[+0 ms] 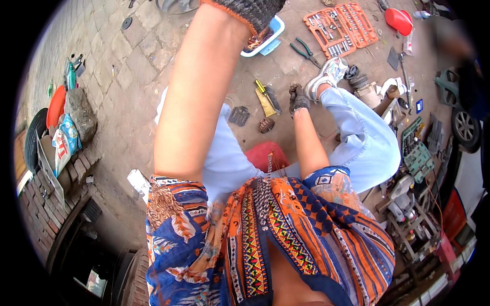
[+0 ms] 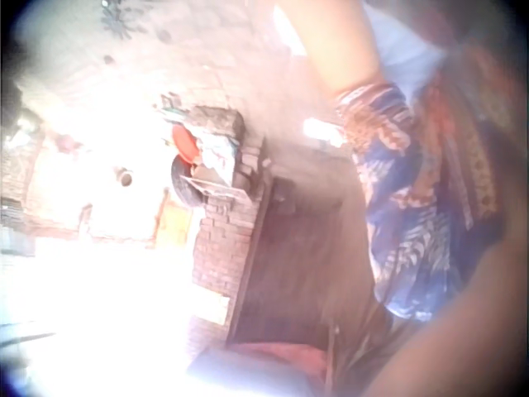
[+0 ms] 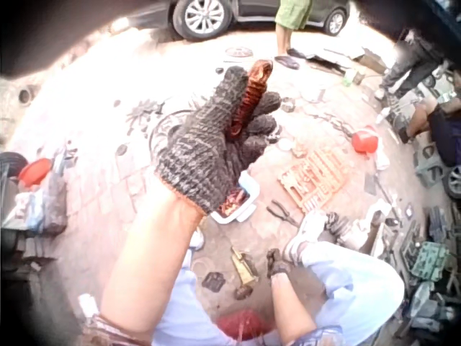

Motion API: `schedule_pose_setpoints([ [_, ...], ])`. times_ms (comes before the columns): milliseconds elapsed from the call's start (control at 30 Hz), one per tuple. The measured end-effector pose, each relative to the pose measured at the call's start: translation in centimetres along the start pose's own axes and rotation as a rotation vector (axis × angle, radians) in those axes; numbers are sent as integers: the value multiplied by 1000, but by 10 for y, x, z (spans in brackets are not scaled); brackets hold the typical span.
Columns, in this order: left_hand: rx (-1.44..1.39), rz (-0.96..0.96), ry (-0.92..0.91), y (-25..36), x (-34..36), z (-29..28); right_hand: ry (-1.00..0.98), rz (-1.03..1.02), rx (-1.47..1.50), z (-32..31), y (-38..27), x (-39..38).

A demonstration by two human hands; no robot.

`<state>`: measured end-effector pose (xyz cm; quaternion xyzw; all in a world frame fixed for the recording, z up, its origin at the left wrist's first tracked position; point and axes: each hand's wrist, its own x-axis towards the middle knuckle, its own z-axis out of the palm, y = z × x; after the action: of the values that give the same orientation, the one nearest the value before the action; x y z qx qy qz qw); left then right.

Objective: The person sits on a low stool in a cluttered outdoor workshop and winds a copper wire coil around a small metal component using both gloved hands. The person repeatedly picks up the coil and the component, wraps the wire, and places the items back into a blue plastic bin.

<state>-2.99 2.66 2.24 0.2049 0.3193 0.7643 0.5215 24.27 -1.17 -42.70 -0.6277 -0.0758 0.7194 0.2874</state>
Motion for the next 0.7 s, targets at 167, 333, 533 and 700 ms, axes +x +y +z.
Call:
schedule_pose_setpoints([
  [167, -282, -163, -99, 0, 8, -2, -450, -259, 109, 110, -97, -100],
  [333, -429, -209, -216, -13, 18, -5, -696, -537, -106, 159, -198, -201],
  [533, -511, -197, -282, -10, 17, -1, -758, -1107, -610, 175, -269, -277],
  [700, -210, -128, -194, -4, 9, 9, -928, -715, -382, 176, -295, -310],
])
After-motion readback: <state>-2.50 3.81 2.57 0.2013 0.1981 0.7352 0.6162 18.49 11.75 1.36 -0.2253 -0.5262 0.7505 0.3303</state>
